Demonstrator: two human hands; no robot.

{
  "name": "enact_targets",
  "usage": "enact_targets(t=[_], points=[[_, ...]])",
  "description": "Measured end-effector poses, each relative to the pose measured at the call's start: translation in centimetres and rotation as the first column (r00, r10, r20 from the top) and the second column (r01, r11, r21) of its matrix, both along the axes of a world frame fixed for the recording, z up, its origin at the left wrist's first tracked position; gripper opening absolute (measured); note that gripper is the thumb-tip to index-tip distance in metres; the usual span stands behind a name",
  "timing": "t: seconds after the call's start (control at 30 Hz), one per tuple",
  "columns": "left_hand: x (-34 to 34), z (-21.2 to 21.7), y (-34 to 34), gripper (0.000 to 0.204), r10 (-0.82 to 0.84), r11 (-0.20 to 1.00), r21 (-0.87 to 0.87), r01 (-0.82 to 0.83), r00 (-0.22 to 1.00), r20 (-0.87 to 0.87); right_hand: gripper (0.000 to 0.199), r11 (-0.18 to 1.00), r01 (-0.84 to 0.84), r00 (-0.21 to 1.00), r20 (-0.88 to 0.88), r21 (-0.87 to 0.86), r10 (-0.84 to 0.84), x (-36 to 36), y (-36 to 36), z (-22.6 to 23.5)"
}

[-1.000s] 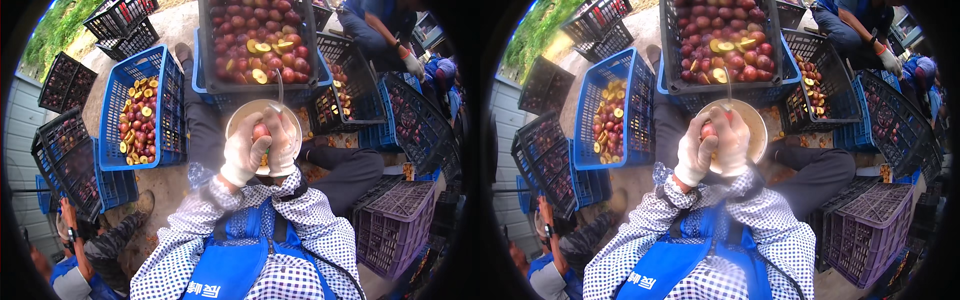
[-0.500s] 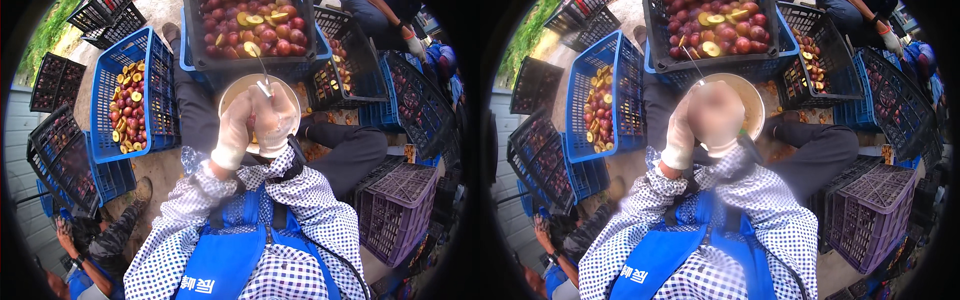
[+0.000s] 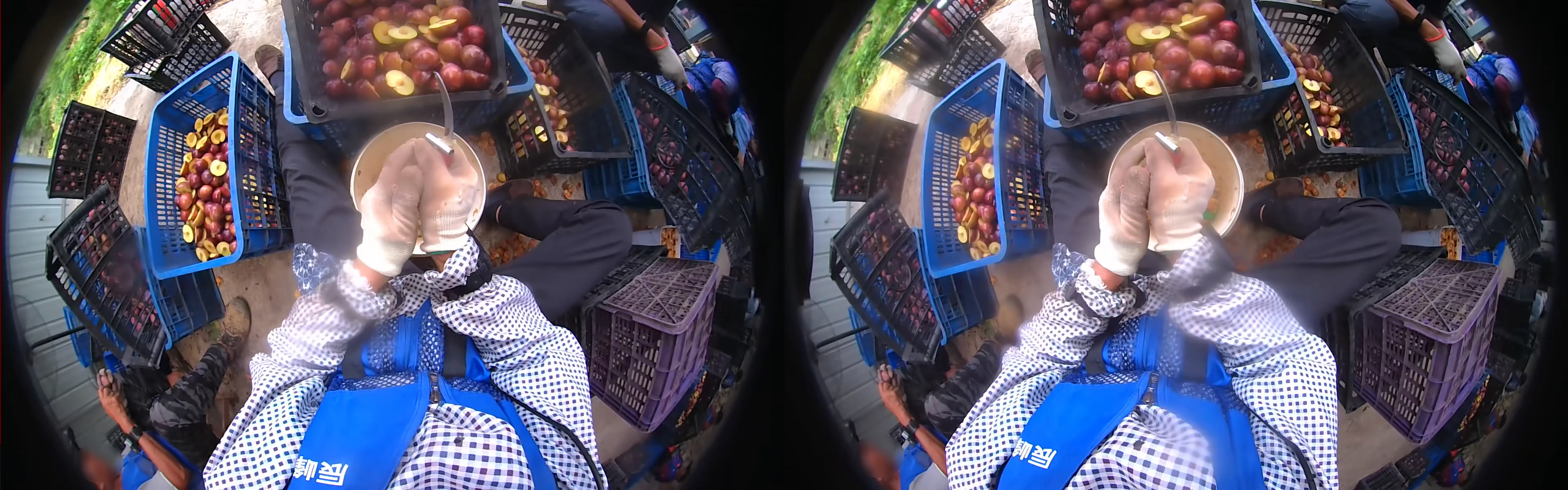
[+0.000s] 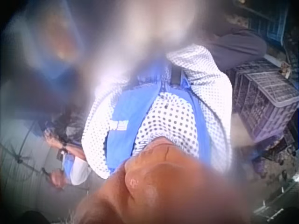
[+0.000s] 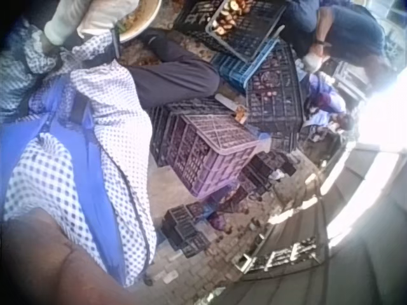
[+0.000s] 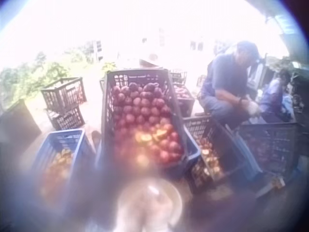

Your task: Slicing fresh plums in half and placing them into a central bucket.

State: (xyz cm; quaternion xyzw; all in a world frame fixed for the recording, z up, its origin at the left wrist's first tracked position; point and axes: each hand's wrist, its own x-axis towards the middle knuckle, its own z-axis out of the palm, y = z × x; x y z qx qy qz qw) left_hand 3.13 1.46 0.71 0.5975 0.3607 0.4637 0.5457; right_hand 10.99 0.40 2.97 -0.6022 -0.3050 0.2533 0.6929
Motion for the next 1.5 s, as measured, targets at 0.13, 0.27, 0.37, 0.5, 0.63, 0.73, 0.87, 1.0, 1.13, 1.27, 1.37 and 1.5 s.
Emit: enact_targets(t=[0.13, 0.27, 0.37, 0.5, 0.63, 0.73, 0.87, 1.0, 1.13, 1.27, 1.37, 1.5], points=[[0.1, 1.1, 0.0, 0.05, -0.021, 0.971, -0.232, 0.056, 0.988, 0.152, 0.021, 0.983, -0.054, 0.993, -0.109, -0.178, 0.035, 0.5, 0.1, 0.8], [0.6, 3.0, 0.0, 0.037, 0.297, 0.643, -0.761, 0.086, 0.888, 0.351, 0.021, 0.996, -0.084, 0.924, 0.375, 0.024, 0.069, 1.2, 0.4, -0.2], [-1.7, 2.0, 1.2, 0.045, 0.0, 0.4, -0.813, 0.423, 0.887, 0.462, 0.022, 0.983, -0.161, 0.953, 0.273, 0.093, 0.131, 1.6, 0.5, -0.3], [-1.9, 2.4, 1.1, 0.044, -0.101, 0.564, -0.681, 0.466, 0.858, 0.503, 0.02, 0.984, -0.176, 0.893, -0.416, 0.027, 0.172, 1.5, 0.3, 0.5], [-3.4, 0.2, 1.5, 0.05, -0.249, 0.563, -0.629, 0.536, 0.836, 0.489, 0.018, 0.974, -0.207, 0.937, 0.267, -0.092, 0.224, 2.4, -0.1, 0.1], [-5.9, 0.0, 1.2, 0.054, -0.248, 0.768, -0.528, 0.363, 0.928, 0.277, 0.021, 0.917, -0.395, 0.918, 0.002, -0.057, 0.396, 0.6, 0.2, -0.6], [-13.0, 0.7, 3.8, 0.046, 0.222, 0.767, -0.615, 0.183, 0.824, 0.522, 0.019, 0.971, -0.238, 0.947, -0.219, 0.017, 0.236, 0.9, 0.1, -2.0], [-23.2, 0.4, 9.0, 0.059, 0.648, 0.722, -0.598, -0.347, 0.643, 0.409, 0.023, 0.981, -0.179, 0.918, -0.371, -0.075, 0.139, 4.4, -2.5, -2.4], [-14.0, 2.3, 10.6, 0.043, 0.442, 0.85, -0.372, -0.373, 0.889, 0.119, 0.022, 0.941, -0.185, 0.94, -0.329, -0.282, 0.086, 5.6, -5.0, -4.5], [-0.8, 3.5, 15.2, 0.055, 0.379, 0.917, 0.319, -0.24, 0.774, -0.507, 0.022, 0.893, -0.23, 0.937, -0.337, -0.388, 0.094, 5.3, -5.2, -5.3], [4.3, 0.1, 20.2, 0.06, 0.349, 0.854, 0.516, 0.069, 0.66, -0.666, 0.023, 0.873, -0.219, 0.958, -0.265, -0.436, 0.108, 5.4, -5.1, -5.3], [4.7, 0.3, 24.4, 0.054, -0.145, 0.982, -0.183, 0.045, 0.801, -0.581, 0.024, 0.879, -0.227, 0.936, -0.342, -0.42, 0.078, 6.4, -4.9, -6.5]])
